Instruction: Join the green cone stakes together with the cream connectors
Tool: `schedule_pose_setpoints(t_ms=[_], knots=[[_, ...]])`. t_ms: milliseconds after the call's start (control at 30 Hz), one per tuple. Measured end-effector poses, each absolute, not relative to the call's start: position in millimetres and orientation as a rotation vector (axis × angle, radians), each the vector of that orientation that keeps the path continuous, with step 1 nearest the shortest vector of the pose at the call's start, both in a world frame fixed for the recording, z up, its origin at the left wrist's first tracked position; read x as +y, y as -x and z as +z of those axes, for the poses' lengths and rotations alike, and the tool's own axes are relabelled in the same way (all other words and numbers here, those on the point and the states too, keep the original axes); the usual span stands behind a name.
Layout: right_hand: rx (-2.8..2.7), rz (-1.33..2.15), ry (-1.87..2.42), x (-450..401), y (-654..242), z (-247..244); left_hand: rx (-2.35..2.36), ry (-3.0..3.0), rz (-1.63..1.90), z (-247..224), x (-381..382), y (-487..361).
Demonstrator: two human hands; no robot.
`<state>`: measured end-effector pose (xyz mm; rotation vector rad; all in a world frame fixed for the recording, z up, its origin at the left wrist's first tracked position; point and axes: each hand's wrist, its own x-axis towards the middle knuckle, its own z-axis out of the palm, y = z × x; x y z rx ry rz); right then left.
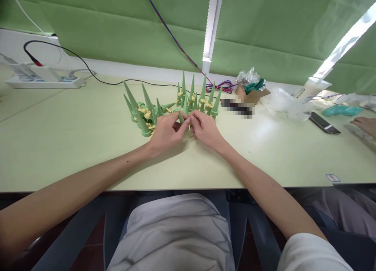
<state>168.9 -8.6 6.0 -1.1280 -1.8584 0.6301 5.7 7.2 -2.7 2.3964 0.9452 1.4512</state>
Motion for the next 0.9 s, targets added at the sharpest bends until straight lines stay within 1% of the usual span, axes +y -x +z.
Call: schedule_pose_setpoints(t_ms=[533, 900], knots=[[-1.913, 0.414, 1.244, -7.6, -167.8, 8.4, 0.856, -2.425, 1.451, -3.3, 7.0, -6.3], [-1.894, 0.448, 1.218, -8.3, -168.3, 10.3, 0.85, -2.442, 1.426, -4.3, 7.9, -5.7]])
